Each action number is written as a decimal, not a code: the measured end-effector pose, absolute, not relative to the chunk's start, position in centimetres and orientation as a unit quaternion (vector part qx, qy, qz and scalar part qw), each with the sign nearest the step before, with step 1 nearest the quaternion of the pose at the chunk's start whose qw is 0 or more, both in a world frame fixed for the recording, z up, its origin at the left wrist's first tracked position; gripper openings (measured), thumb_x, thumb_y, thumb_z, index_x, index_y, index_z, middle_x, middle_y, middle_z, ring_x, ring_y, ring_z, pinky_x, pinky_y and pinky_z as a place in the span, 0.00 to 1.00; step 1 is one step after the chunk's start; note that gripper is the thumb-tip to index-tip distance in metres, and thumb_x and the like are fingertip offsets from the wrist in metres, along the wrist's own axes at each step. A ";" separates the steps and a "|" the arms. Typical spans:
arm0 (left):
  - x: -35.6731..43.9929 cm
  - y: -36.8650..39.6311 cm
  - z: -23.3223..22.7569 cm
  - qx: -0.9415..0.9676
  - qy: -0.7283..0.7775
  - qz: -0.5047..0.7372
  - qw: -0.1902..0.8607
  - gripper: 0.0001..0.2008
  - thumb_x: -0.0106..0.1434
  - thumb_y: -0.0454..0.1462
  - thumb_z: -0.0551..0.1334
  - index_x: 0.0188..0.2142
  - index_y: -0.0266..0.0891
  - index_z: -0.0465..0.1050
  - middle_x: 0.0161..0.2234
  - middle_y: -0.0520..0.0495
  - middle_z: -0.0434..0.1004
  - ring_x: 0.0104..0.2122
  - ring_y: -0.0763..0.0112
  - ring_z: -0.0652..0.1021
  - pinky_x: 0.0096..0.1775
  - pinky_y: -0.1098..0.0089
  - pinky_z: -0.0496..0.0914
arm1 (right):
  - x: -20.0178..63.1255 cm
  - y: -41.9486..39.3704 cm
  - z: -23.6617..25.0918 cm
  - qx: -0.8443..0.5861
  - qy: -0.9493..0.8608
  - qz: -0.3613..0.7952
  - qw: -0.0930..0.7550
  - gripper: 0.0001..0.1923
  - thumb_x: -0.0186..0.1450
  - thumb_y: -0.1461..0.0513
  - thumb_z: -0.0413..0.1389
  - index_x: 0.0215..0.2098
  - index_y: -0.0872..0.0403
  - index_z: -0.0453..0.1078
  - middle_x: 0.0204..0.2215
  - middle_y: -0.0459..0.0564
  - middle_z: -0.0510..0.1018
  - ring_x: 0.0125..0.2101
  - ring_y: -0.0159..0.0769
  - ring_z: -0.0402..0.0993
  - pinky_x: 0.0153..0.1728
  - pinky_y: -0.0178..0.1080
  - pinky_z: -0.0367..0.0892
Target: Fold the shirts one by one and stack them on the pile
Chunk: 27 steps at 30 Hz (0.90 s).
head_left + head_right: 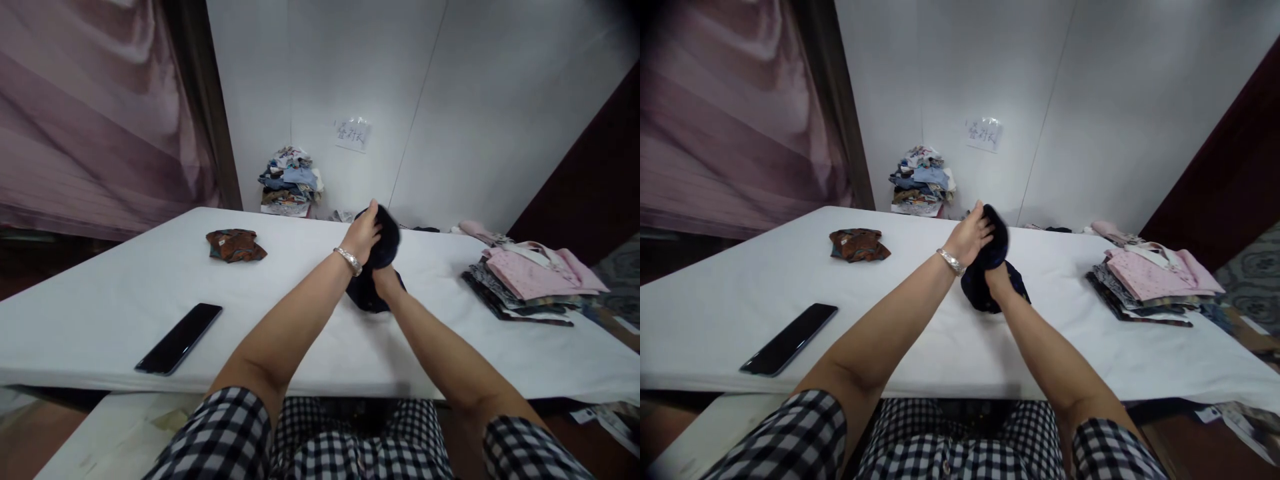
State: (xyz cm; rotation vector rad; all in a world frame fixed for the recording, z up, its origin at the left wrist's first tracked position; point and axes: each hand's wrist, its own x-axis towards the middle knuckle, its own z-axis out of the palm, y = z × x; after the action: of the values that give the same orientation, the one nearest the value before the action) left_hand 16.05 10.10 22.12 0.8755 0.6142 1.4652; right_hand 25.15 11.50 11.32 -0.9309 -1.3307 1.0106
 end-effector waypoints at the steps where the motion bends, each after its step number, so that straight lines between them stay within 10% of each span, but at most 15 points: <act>1: 15.5 9.8 22.0 0.426 0.285 0.630 0.584 0.20 0.60 0.50 0.61 0.43 0.39 0.73 0.51 0.38 0.73 0.51 0.56 0.74 0.51 0.59 0.66 | 26.1 12.4 12.6 -0.388 -0.528 0.473 0.589 0.21 0.61 0.49 0.54 0.47 0.52 0.69 0.45 0.52 0.78 0.48 0.44 0.72 0.50 0.48 0.67; 6: 11.0 9.7 15.9 0.488 0.453 0.637 0.388 0.18 0.60 0.44 0.61 0.48 0.40 0.72 0.54 0.40 0.71 0.54 0.57 0.71 0.55 0.59 0.61 | 32.1 15.3 19.4 -0.306 -0.431 0.637 0.561 0.23 0.62 0.44 0.50 0.40 0.52 0.72 0.37 0.51 0.80 0.45 0.45 0.74 0.48 0.49 0.69; 14: 14.0 10.8 6.1 0.396 0.497 0.586 0.503 0.44 0.39 0.36 0.76 0.56 0.43 0.63 0.55 0.36 0.68 0.57 0.49 0.66 0.58 0.55 0.59 | 33.4 14.6 28.7 -0.236 -0.587 0.498 0.592 0.25 0.63 0.42 0.46 0.43 0.50 0.72 0.35 0.48 0.79 0.47 0.42 0.73 0.49 0.47 0.69; 27: 7.5 16.3 18.5 0.185 0.375 0.694 0.586 0.10 0.67 0.39 0.52 0.41 0.41 0.70 0.34 0.49 0.78 0.39 0.71 0.77 0.42 0.71 0.72 | 35.6 14.8 32.6 -0.219 -0.630 0.419 0.617 0.21 0.66 0.47 0.46 0.43 0.49 0.72 0.40 0.47 0.79 0.49 0.40 0.71 0.50 0.46 0.67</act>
State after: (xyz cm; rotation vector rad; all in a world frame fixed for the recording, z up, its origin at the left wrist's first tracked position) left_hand 7.46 16.30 18.54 0.4311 0.8742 1.6177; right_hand 35.61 14.82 32.59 -0.5036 -1.4494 0.9642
